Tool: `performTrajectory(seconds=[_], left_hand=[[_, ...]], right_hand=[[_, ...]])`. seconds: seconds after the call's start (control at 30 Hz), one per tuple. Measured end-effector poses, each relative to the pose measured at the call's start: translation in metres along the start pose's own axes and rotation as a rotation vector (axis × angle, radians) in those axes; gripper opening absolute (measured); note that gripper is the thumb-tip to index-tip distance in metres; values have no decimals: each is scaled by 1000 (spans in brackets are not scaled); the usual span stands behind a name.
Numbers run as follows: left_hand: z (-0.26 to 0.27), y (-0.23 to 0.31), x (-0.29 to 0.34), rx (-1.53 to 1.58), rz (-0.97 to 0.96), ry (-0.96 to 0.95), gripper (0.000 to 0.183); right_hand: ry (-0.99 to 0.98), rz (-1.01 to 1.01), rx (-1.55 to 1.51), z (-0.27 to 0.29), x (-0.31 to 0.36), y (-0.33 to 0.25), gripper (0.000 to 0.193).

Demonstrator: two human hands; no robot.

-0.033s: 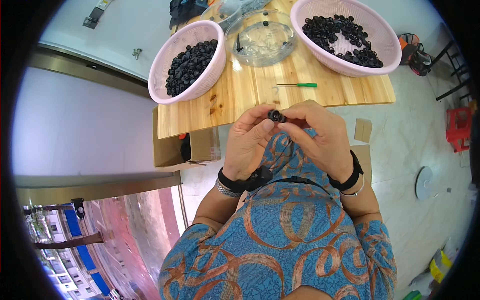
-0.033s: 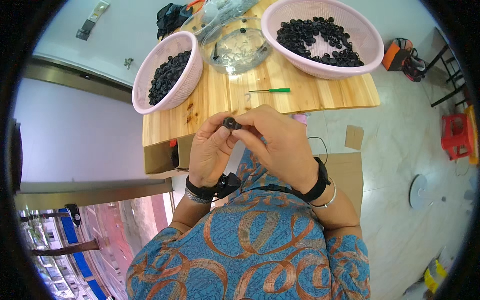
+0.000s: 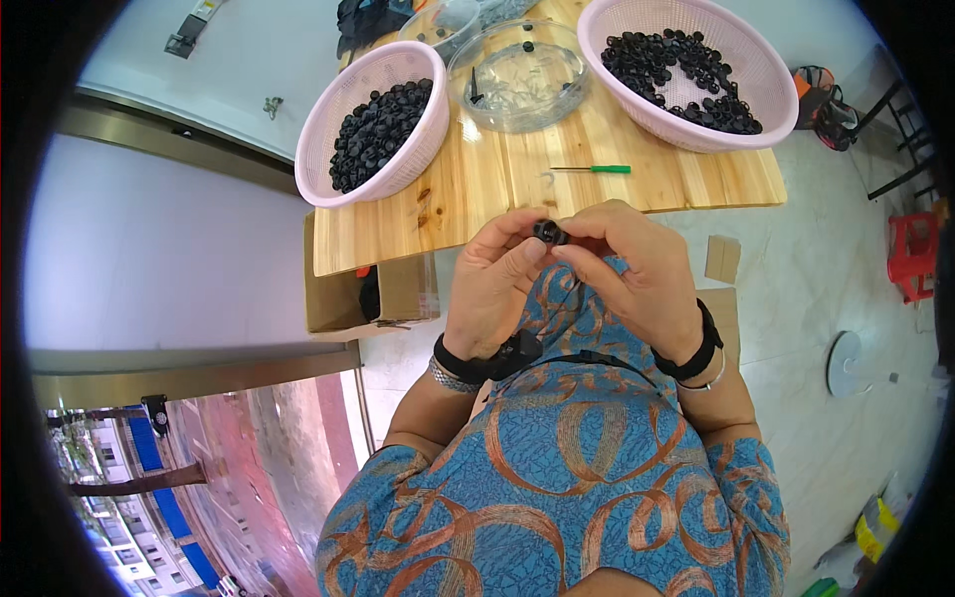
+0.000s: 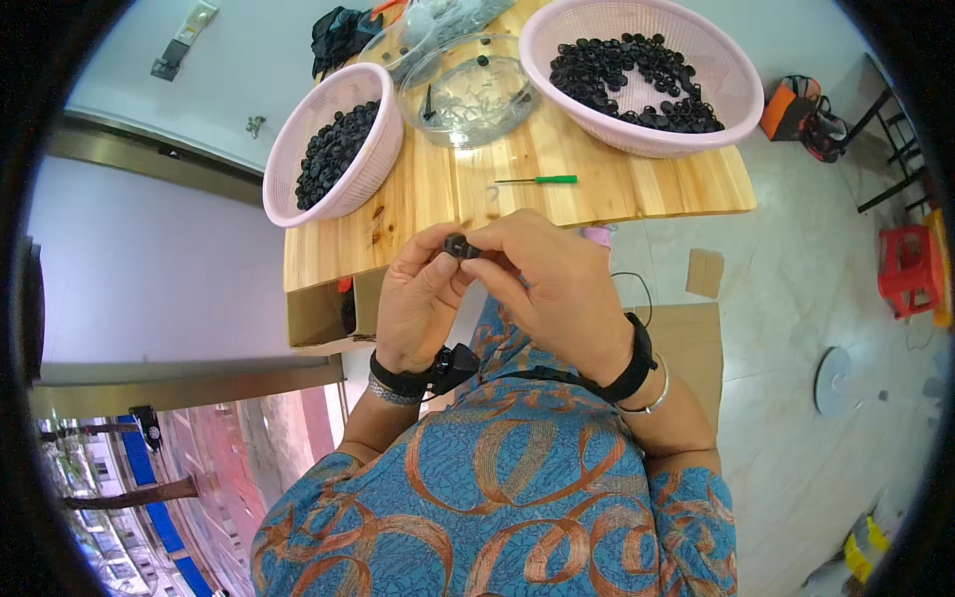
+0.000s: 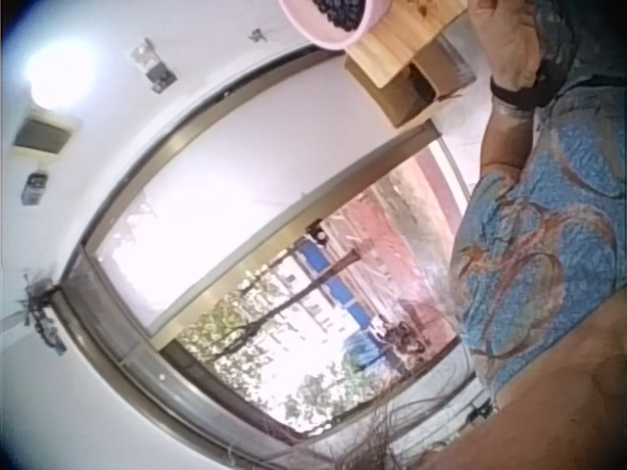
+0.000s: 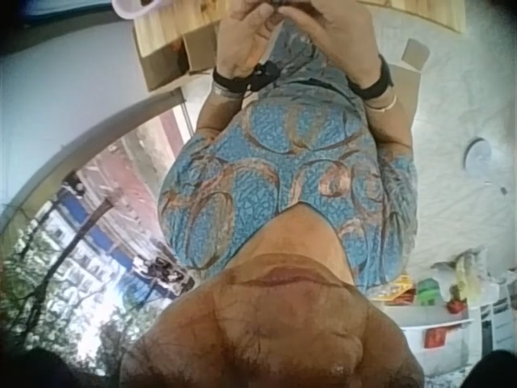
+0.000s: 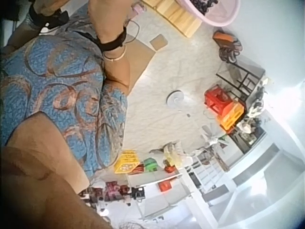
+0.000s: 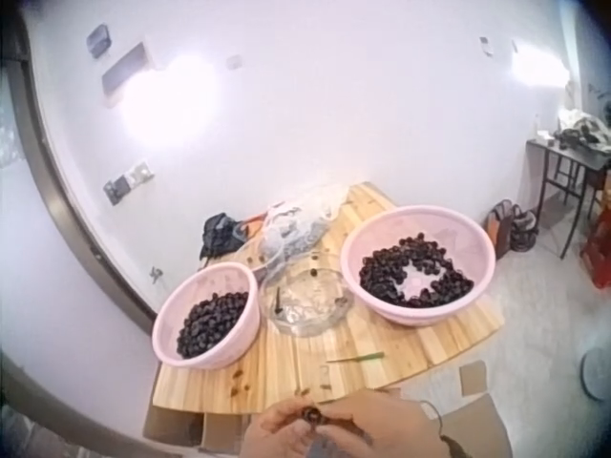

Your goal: The recorder is manually assembling or inspecting small black plastic shoe components at a table.

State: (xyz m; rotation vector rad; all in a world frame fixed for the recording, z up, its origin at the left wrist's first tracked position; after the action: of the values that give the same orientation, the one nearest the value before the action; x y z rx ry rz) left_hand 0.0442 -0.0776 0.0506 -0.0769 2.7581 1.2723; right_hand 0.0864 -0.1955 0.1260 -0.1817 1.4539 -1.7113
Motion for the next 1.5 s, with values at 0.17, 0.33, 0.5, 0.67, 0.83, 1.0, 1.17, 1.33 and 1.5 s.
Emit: performTrajectory(seconds=[0.17,0.33,0.5,0.67,0.83,1.0,1.17,1.33,1.5], left_hand=[[-2,2,1,-35,-23,-25,27],[1,6,2,-165,-34,-23,27],[0,7,2,-183,-40,-22,25],[-1,6,2,-185,-37,-27,24],[1,0,0,-44,14,7,22],[4,-4,-2,60,35,-21,22],[4,-5,-2,41,22,-5,22],[-1,-2,-2,-72,11,-11,25],[-3,1,-2,-155,-14,-61,24]], right_hand=[[25,43,103,2,1,-8,15],[13,4,104,3,1,-5,15],[8,-9,99,2,0,-3,15],[5,-9,106,1,0,-1,15],[7,-39,78,3,0,0,15],[37,-74,53,12,2,0,15],[24,-20,108,9,1,-4,15],[4,20,197,8,2,-8,14],[-13,26,256,8,3,-12,13]])
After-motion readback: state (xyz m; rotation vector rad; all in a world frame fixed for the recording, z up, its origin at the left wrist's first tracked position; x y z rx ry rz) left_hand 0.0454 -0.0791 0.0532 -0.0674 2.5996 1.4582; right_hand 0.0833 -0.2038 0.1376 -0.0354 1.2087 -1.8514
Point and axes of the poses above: each hand's wrist, its own x-axis away from the middle knuckle, its own z-axis out of the back of the hand, y = z × x, the point moved 10 cm from there along -x, towards the middle knuckle, and after that the axes turned 13 degrees about -y, right-handed, at the moved point
